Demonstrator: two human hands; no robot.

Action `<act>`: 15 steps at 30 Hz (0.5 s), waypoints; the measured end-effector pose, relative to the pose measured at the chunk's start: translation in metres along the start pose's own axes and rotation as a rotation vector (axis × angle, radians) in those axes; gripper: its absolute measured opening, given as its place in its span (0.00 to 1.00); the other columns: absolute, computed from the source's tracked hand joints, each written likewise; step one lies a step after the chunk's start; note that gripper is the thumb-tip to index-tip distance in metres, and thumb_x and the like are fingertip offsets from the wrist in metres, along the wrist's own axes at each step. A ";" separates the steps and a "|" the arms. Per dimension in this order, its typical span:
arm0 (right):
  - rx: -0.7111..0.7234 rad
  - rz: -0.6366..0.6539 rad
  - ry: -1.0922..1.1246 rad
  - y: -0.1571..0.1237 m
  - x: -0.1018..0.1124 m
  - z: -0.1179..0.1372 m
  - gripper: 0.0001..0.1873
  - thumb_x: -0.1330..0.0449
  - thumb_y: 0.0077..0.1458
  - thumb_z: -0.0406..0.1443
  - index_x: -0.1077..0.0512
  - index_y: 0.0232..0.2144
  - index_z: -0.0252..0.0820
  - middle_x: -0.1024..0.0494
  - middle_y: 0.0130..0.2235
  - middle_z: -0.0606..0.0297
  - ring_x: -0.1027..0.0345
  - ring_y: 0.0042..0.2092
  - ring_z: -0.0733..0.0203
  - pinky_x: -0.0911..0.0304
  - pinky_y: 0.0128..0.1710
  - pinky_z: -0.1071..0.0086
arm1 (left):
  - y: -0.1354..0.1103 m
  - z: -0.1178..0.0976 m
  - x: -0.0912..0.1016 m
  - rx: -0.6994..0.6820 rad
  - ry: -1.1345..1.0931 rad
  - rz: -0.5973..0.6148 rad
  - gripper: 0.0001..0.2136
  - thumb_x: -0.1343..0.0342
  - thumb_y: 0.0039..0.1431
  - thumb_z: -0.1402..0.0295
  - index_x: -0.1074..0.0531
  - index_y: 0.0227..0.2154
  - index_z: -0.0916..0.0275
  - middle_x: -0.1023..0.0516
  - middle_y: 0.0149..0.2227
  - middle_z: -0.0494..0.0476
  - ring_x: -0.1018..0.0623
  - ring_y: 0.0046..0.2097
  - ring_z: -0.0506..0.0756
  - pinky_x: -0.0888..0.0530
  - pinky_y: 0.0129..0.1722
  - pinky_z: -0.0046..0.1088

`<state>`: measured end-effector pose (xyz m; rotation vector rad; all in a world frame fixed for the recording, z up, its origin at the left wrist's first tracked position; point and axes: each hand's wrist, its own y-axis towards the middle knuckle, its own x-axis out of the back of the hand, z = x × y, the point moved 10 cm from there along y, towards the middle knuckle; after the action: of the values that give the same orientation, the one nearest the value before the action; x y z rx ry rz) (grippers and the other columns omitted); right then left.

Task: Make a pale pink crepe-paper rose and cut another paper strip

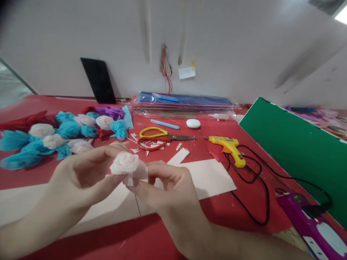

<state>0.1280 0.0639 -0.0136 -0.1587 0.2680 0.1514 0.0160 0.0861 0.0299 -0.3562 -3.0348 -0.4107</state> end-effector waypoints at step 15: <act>0.010 0.005 0.066 0.000 0.002 -0.002 0.07 0.34 0.50 0.37 0.19 0.34 0.54 0.19 0.33 0.70 0.29 0.39 0.63 0.37 0.43 0.69 | -0.002 0.002 0.008 -0.016 0.067 -0.093 0.03 0.38 0.49 0.72 0.24 0.27 0.56 0.22 0.28 0.44 0.25 0.33 0.50 0.29 0.34 0.21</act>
<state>0.1293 0.0641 -0.0156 -0.1534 0.3346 0.1502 0.0077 0.0862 0.0285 -0.1979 -2.9920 -0.4437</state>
